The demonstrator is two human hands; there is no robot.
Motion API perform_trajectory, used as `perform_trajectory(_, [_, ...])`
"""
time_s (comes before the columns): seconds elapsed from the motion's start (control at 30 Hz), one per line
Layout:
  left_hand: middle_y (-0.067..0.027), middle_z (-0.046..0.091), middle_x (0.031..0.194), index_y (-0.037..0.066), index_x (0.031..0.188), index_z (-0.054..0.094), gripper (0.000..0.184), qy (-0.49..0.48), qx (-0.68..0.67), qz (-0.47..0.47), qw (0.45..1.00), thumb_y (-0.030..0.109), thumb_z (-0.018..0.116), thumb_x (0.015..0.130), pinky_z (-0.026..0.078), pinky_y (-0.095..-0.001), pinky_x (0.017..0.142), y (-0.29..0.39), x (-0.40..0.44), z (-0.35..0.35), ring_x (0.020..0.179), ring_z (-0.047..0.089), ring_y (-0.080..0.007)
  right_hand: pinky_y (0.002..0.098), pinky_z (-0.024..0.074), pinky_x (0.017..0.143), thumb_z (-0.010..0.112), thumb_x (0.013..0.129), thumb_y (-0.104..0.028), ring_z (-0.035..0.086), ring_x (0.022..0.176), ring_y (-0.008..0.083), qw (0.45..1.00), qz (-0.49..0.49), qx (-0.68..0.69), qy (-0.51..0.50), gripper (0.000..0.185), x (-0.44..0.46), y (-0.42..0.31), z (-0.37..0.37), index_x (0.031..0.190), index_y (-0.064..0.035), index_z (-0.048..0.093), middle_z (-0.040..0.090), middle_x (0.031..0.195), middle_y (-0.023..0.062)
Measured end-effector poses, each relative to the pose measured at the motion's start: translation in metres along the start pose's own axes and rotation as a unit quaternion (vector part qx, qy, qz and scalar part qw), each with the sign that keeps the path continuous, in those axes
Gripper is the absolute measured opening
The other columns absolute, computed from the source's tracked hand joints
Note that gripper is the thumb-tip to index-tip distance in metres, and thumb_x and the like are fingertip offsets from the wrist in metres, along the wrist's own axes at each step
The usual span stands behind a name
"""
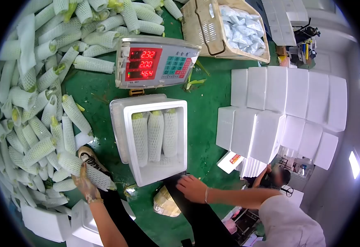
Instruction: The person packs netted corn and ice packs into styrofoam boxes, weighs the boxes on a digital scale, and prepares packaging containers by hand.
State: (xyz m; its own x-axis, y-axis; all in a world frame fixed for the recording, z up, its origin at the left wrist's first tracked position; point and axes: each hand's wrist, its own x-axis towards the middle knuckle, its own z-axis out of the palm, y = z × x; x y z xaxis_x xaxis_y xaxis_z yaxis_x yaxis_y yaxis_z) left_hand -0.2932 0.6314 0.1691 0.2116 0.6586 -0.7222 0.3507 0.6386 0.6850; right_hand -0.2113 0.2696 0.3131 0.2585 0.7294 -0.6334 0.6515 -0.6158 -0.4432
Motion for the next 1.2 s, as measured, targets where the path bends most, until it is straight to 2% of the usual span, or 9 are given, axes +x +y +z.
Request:
perform_trajectory(0.2, [-0.0136,0.060,0.111,0.004,0.114,0.061,0.036,-0.096,0.321,0.209,0.919,0.016,0.033,0.095,0.045,-0.0335,0.089,0.049,0.096,-0.071,0.097,0.057,-0.0243,0.0378,0.0434,0.073,0.060,0.068,-0.013,0.053,0.084,0.0267,0.985,0.135,0.101,-0.043,0.026,-0.047,-0.040,0.041,0.092,-0.0058,0.054,0.054,0.085,0.0090])
perform_trajectory(0.27, [-0.0095,0.058,0.122,0.013,0.131,0.049,0.050,-0.103,0.653,0.446,0.603,0.026,0.013,0.099,0.024,-0.0351,0.109,0.066,0.182,-0.130,0.113,0.051,-0.0236,0.0380,0.0439,0.070,0.060,0.068,-0.012,0.054,0.082,0.0268,0.980,0.150,0.129,-0.011,0.026,-0.044,-0.053,0.045,0.093,-0.0057,0.054,0.054,0.084,0.0090])
perform_trajectory(0.33, [-0.0110,0.056,0.120,0.009,0.134,0.043,0.046,-0.130,0.633,0.408,0.645,0.027,0.024,0.097,0.028,-0.0343,0.104,0.068,0.256,-0.186,0.109,0.052,-0.0223,0.0381,0.0441,0.070,0.060,0.068,-0.012,0.054,0.081,0.0267,0.979,0.152,0.133,0.005,0.026,-0.032,-0.061,0.053,0.094,-0.0060,0.054,0.054,0.083,0.0089])
perform_trajectory(0.47, [-0.0131,0.054,0.119,0.000,0.135,0.038,0.062,-0.026,0.492,0.154,0.856,0.031,0.058,0.086,0.039,-0.0304,0.092,0.082,0.262,-0.165,0.104,0.053,-0.0218,0.0393,0.0449,0.073,0.059,0.073,-0.016,0.054,0.085,0.0283,0.965,0.163,0.203,0.025,0.026,0.006,-0.076,0.051,0.096,-0.0057,0.054,0.056,0.088,0.0098])
perform_trajectory(0.63, [-0.0213,0.046,0.131,0.003,0.137,0.037,0.075,0.084,0.648,0.382,0.653,0.024,0.067,0.072,0.041,-0.0380,0.096,0.119,0.256,-0.144,0.108,0.051,-0.0378,0.0407,0.0467,0.077,0.059,0.074,-0.014,0.058,0.086,0.0306,0.917,0.213,0.327,0.081,0.025,0.000,-0.064,0.001,0.097,-0.0033,0.056,0.061,0.087,0.0123])
perform_trajectory(0.8, [-0.0249,0.047,0.129,0.001,0.136,0.037,0.080,0.036,0.621,0.570,0.536,0.028,0.069,0.068,0.037,-0.0424,0.100,0.204,0.270,-0.143,0.115,0.047,-0.0410,0.0385,0.0491,0.079,0.061,0.074,-0.013,0.061,0.086,0.0299,0.918,0.329,0.211,0.067,0.030,-0.033,-0.029,-0.012,0.101,-0.0032,0.056,0.064,0.087,0.0114])
perform_trajectory(0.9, [-0.0224,0.050,0.121,0.001,0.132,0.040,0.073,0.006,0.615,0.487,0.620,0.029,0.068,0.071,0.039,-0.0409,0.097,0.190,0.286,-0.170,0.110,0.049,-0.0371,0.0385,0.0493,0.078,0.061,0.077,-0.017,0.061,0.086,0.0307,0.890,0.342,0.288,0.084,0.031,0.000,-0.020,-0.009,0.104,-0.0019,0.054,0.063,0.087,0.0146])
perform_trajectory(1.03, [-0.0188,0.055,0.104,0.000,0.125,0.047,0.062,-0.047,0.299,0.128,0.944,0.034,0.065,0.076,0.043,-0.0386,0.090,0.148,0.171,-0.123,0.098,0.053,-0.0313,0.0391,0.0471,0.083,0.061,0.081,-0.025,0.061,0.096,0.0337,0.811,0.408,0.385,0.170,0.044,0.091,0.018,0.060,0.112,0.0034,0.050,0.061,0.102,0.0224])
perform_trajectory(1.2, [-0.0142,0.059,0.087,0.000,0.112,0.054,0.052,-0.066,0.017,-0.197,0.978,0.041,0.062,0.081,0.049,-0.0357,0.079,0.102,-0.021,-0.034,0.083,0.058,-0.0248,0.0400,0.0455,0.085,0.069,0.068,-0.035,0.059,0.097,0.0376,0.649,0.522,0.461,0.307,0.068,0.197,0.060,0.095,0.115,0.0072,0.046,0.059,0.104,0.0282])
